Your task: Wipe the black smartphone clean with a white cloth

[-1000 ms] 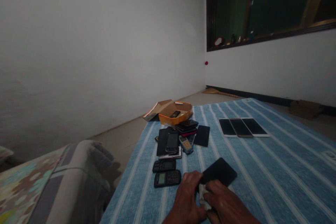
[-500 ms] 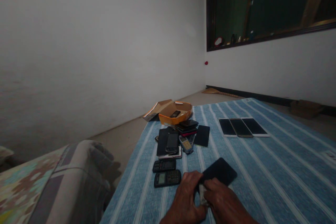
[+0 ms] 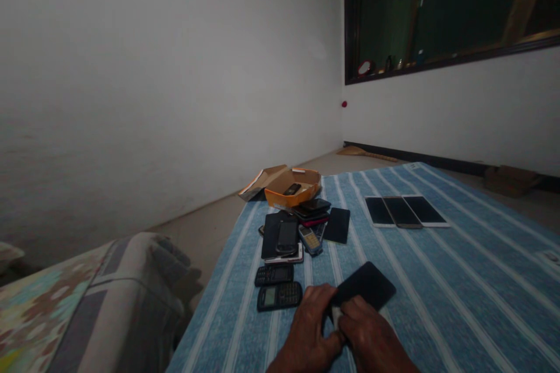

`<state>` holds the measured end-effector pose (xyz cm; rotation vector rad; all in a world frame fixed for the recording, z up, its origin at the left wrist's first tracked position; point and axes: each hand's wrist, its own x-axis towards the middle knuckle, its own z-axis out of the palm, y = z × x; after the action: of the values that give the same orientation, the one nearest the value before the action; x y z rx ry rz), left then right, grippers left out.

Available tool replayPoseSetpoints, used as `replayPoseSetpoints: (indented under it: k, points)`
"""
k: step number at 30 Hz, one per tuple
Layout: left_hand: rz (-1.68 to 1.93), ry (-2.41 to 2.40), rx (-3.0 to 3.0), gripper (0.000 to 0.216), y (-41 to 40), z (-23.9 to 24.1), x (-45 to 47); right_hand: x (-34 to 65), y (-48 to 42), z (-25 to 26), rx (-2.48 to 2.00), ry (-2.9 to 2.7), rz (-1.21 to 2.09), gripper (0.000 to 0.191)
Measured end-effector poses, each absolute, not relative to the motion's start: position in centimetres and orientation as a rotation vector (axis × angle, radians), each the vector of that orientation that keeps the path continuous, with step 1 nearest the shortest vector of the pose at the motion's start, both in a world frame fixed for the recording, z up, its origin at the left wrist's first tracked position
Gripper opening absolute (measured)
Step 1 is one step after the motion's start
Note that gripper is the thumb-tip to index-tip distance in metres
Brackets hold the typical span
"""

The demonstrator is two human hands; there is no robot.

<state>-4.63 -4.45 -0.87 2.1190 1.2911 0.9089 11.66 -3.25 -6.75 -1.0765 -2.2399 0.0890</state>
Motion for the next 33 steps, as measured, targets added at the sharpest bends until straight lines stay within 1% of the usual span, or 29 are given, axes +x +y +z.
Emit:
replayPoseSetpoints:
  k: [2,5,6,10,13,15,19,23,27,31,33]
  points:
    - [0.906,1.318,2.118,0.053,-4.4,-0.7,-4.4,11.6,-3.3,-6.8,-1.038,-2.192,0.044,0.022]
    - [0.917,1.357,2.121,0.05,-4.3,-0.6,-4.2,11.6,-3.4,-6.6,-1.011,-2.164,-0.006,0.034]
    - [0.923,1.367,2.128,0.049,-4.3,-0.5,-4.1,11.6,-3.5,-6.5,-1.011,-2.175,-0.008,0.035]
    - [0.94,1.396,2.157,0.046,-4.4,-0.3,-3.9,11.6,-3.5,-5.9,-1.045,-2.261,0.039,0.025]
    - [0.914,1.418,2.14,0.047,-4.4,0.0,-3.8,11.9,-3.4,-5.3,-1.074,-2.328,0.08,0.021]
    - [0.9,1.427,2.128,0.046,-4.4,0.0,-3.7,12.3,-3.2,-4.5,-1.07,-2.397,0.118,0.022]
    - [0.916,1.437,2.126,0.05,-4.3,-0.1,-3.7,13.3,-3.0,-2.3,-1.036,-2.531,0.264,0.031]
    - [0.936,1.407,2.12,0.043,-4.2,0.1,-3.6,13.8,-2.9,-0.7,-1.064,-2.59,0.392,0.032]
    - [0.929,1.42,2.088,0.037,-4.3,0.4,-3.5,13.4,-2.8,-0.1,-1.105,-2.641,0.417,0.034]
    - [0.926,1.418,2.06,0.039,-4.4,0.8,-3.4,12.7,-2.8,1.0,-1.249,-2.705,0.438,0.034]
    - [0.907,1.412,2.014,0.037,-4.4,0.9,-3.5,12.5,-2.9,2.0,-1.283,-2.718,0.468,0.035]
